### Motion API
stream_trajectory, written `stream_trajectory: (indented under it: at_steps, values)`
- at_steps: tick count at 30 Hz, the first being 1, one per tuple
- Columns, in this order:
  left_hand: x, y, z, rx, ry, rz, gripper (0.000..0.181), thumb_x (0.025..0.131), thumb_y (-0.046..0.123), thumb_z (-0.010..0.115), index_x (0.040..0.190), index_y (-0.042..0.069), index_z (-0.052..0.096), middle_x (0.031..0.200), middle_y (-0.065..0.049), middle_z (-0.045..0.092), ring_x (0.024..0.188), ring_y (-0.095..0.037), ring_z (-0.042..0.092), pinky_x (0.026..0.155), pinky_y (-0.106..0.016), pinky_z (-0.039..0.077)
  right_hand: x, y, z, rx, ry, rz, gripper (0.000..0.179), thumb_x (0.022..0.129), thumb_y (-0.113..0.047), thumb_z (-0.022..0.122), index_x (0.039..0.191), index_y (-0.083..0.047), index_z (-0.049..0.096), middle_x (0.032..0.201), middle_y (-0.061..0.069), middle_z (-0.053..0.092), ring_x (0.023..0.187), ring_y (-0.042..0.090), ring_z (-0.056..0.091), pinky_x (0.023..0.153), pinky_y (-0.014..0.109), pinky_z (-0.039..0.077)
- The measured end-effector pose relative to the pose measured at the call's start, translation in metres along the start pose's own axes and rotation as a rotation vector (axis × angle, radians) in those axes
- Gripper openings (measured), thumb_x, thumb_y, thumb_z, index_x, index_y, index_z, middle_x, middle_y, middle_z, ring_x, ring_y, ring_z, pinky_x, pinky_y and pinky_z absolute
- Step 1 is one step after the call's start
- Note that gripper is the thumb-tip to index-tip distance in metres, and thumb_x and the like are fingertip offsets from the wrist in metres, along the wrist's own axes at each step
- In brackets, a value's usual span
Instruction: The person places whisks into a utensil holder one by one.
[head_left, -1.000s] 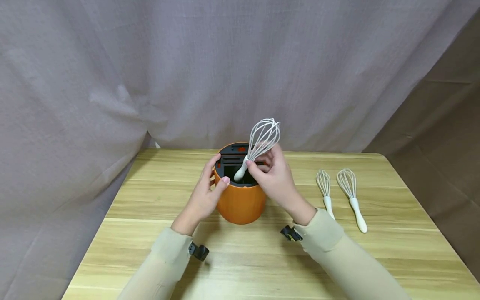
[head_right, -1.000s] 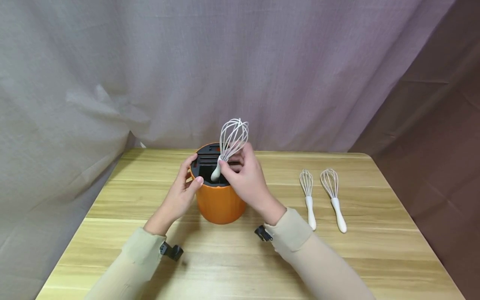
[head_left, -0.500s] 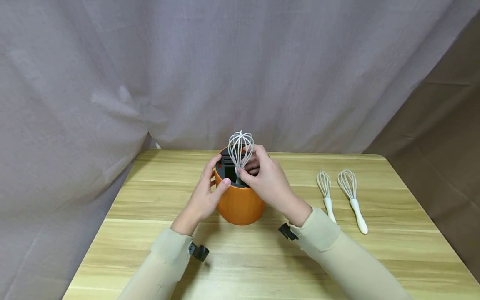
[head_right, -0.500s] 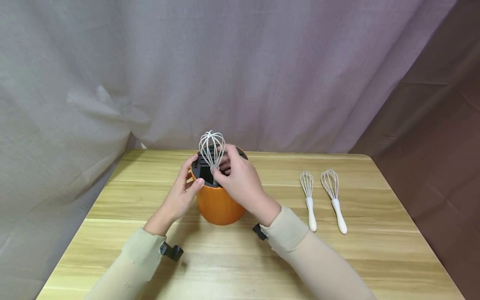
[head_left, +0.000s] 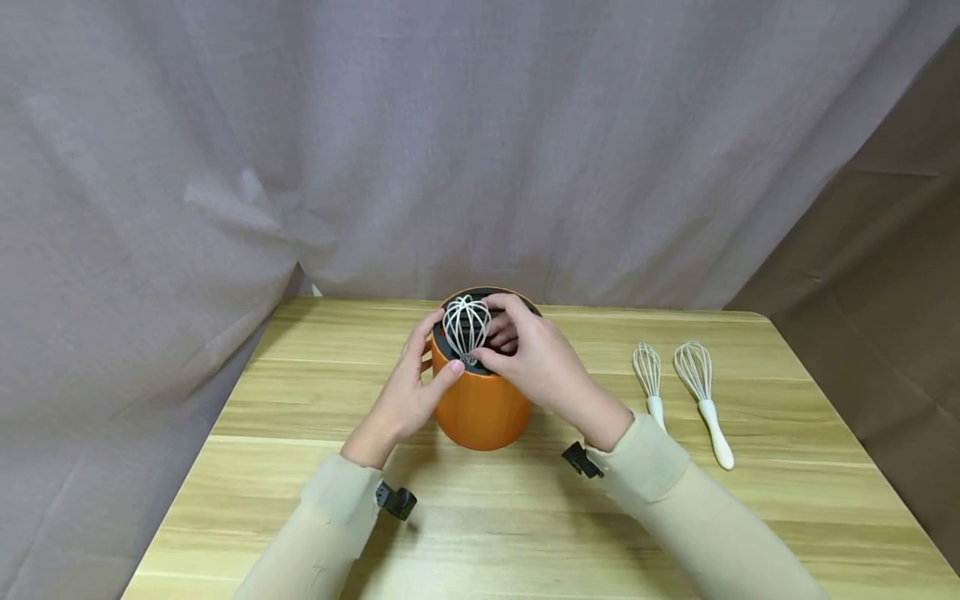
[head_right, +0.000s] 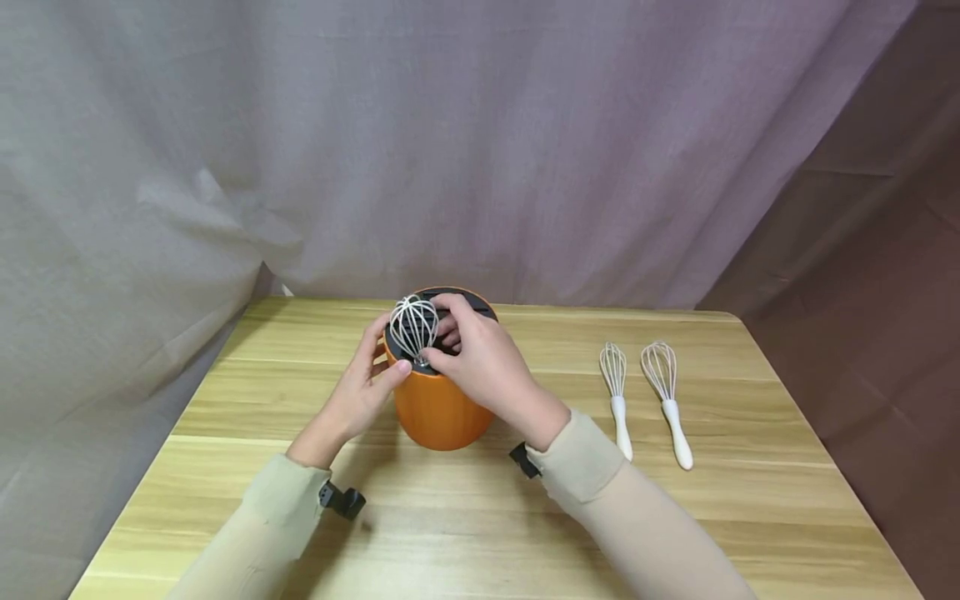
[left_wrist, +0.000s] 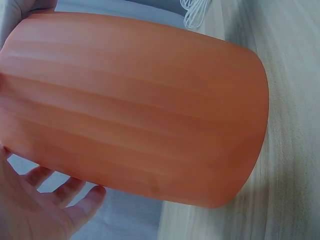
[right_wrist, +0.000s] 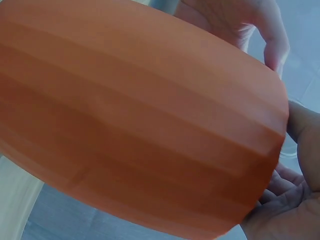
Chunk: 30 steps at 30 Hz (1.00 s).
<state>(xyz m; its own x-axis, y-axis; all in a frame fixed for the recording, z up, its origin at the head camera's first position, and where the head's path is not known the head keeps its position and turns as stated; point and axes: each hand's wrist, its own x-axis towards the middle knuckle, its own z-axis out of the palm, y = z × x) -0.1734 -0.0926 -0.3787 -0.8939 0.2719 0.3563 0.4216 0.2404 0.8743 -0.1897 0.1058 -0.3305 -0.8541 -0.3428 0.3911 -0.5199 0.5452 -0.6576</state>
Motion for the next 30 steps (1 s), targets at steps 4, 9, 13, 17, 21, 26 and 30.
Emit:
stream_trajectory:
  at_steps: [4, 9, 13, 17, 21, 26, 30]
  values:
    - [0.0, 0.0, 0.001, 0.002, -0.005, -0.006, 0.068, 0.095, 0.021, 0.06, 0.152, 0.012, 0.025, 0.151, -0.013, 0.029, 0.128, -0.039, 0.041, 0.101, -0.053, 0.039, -0.001, 0.001, -0.003, 0.023, -0.009, 0.015, 0.061, 0.077, -0.015, 0.082, 0.13, -0.01, 0.051, 0.1, 0.002, 0.065, 0.085, 0.015, 0.064, 0.077, 0.027, 0.053]
    - [0.0, 0.001, 0.002, -0.002, -0.009, -0.004, 0.068, 0.095, 0.022, 0.06, 0.152, 0.013, 0.024, 0.153, -0.012, 0.027, 0.129, -0.039, 0.04, 0.102, -0.055, 0.038, -0.002, 0.003, -0.005, 0.014, -0.007, 0.03, 0.065, 0.076, -0.023, 0.084, 0.13, -0.012, 0.052, 0.106, 0.0, 0.063, 0.088, 0.015, 0.062, 0.078, 0.028, 0.053]
    - [0.001, 0.001, 0.003, 0.004, -0.012, -0.002, 0.068, 0.095, 0.022, 0.06, 0.152, 0.014, 0.024, 0.153, -0.012, 0.026, 0.129, -0.04, 0.04, 0.102, -0.055, 0.038, -0.003, 0.004, -0.006, 0.01, -0.002, 0.014, 0.066, 0.074, -0.025, 0.085, 0.13, -0.011, 0.052, 0.108, 0.003, 0.064, 0.089, 0.014, 0.061, 0.078, 0.03, 0.053]
    - [0.001, 0.002, 0.004, 0.007, -0.015, -0.005, 0.067, 0.095, 0.022, 0.06, 0.152, 0.014, 0.024, 0.154, -0.011, 0.026, 0.129, -0.04, 0.039, 0.102, -0.054, 0.038, -0.004, 0.004, -0.008, 0.043, 0.002, -0.007, 0.068, 0.074, -0.027, 0.086, 0.13, -0.009, 0.053, 0.109, 0.001, 0.063, 0.091, 0.014, 0.061, 0.078, 0.03, 0.054]
    - [0.001, 0.002, 0.005, 0.004, -0.019, -0.01, 0.067, 0.095, 0.023, 0.059, 0.152, 0.015, 0.024, 0.154, -0.01, 0.026, 0.13, -0.039, 0.039, 0.102, -0.055, 0.037, -0.007, 0.005, -0.017, 0.084, 0.012, -0.027, 0.067, 0.073, -0.031, 0.086, 0.128, -0.01, 0.054, 0.111, 0.0, 0.062, 0.094, 0.014, 0.062, 0.078, 0.03, 0.054]
    - [0.0, 0.003, 0.006, 0.004, -0.013, -0.012, 0.067, 0.095, 0.024, 0.06, 0.152, 0.016, 0.025, 0.153, -0.01, 0.026, 0.13, -0.038, 0.04, 0.102, -0.055, 0.037, -0.01, 0.011, -0.031, 0.123, 0.056, -0.039, 0.062, 0.074, -0.029, 0.085, 0.125, -0.012, 0.056, 0.113, 0.007, 0.063, 0.095, 0.018, 0.062, 0.079, 0.034, 0.054]
    - [0.0, 0.004, 0.007, 0.002, -0.009, -0.009, 0.068, 0.094, 0.023, 0.06, 0.152, 0.015, 0.025, 0.153, -0.01, 0.027, 0.129, -0.038, 0.041, 0.102, -0.054, 0.038, -0.015, 0.017, -0.043, 0.144, 0.1, -0.032, 0.057, 0.074, -0.02, 0.085, 0.123, -0.013, 0.057, 0.112, 0.01, 0.064, 0.094, 0.022, 0.063, 0.079, 0.037, 0.054]
